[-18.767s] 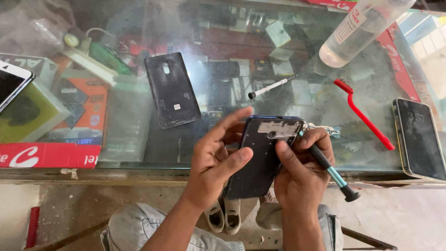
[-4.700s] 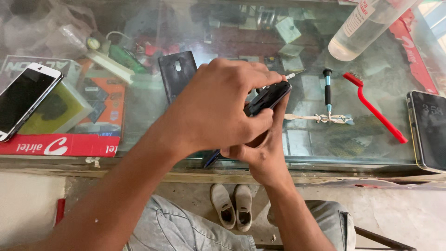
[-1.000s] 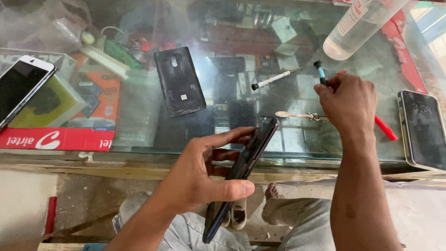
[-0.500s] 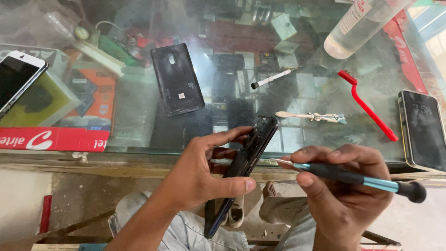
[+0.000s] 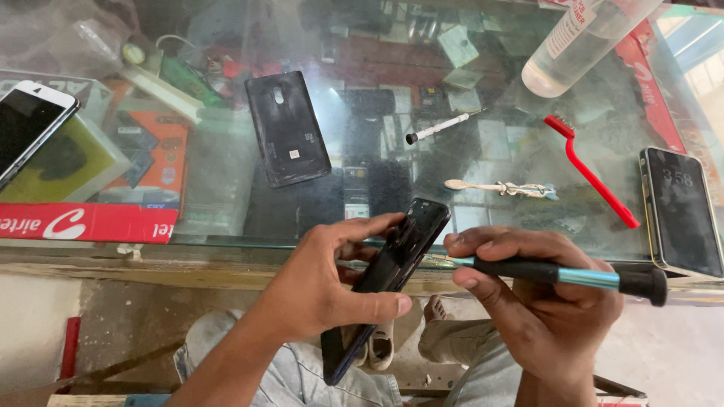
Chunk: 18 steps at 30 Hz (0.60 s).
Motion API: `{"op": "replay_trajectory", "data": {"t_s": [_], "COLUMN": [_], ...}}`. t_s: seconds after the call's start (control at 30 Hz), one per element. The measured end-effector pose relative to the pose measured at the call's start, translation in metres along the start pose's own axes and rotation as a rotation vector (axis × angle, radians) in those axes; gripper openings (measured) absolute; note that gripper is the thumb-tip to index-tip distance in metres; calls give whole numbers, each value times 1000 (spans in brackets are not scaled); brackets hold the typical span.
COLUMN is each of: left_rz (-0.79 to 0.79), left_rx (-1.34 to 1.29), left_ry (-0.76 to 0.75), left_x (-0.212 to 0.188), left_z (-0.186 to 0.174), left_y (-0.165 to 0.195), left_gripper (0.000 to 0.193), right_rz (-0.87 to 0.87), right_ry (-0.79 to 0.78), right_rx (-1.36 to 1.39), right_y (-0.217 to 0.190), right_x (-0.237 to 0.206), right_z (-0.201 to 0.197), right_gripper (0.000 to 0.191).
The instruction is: The person removes the back cover of a smartphone, then uses a precision screwdriver to pry and scrape adhesive residue from the phone's frame and back. The person repeatedly rotates the phone to access different edges and continues scraping until the end of the clip.
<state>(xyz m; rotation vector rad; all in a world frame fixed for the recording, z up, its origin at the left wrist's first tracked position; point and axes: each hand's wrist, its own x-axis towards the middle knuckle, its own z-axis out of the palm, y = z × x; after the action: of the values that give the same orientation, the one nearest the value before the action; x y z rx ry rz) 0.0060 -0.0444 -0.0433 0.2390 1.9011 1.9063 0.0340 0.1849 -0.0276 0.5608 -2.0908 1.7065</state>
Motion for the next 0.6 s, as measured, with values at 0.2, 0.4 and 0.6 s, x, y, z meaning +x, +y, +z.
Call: {"op": "replay_trajectory", "data": {"t_s": [0.2, 0.4, 0.6], "left_rz": [27, -9, -18], "left_rx": [14, -9, -10], "left_ry": [-91, -109, -134], "left_x": [-3, -1, 0], "left_z": [1, 4, 4], "left_y": [-5, -9, -6], "left_gripper": [101, 103, 105], "right_rz": [64, -45, -78], "right_ry": [-207, -151, -78], "right_rx": [396, 446, 420], "right_y": [12, 31, 39], "right_x": [18, -1, -9], "right_z": [-17, -13, -13], "right_gripper": [24, 23, 27]}}
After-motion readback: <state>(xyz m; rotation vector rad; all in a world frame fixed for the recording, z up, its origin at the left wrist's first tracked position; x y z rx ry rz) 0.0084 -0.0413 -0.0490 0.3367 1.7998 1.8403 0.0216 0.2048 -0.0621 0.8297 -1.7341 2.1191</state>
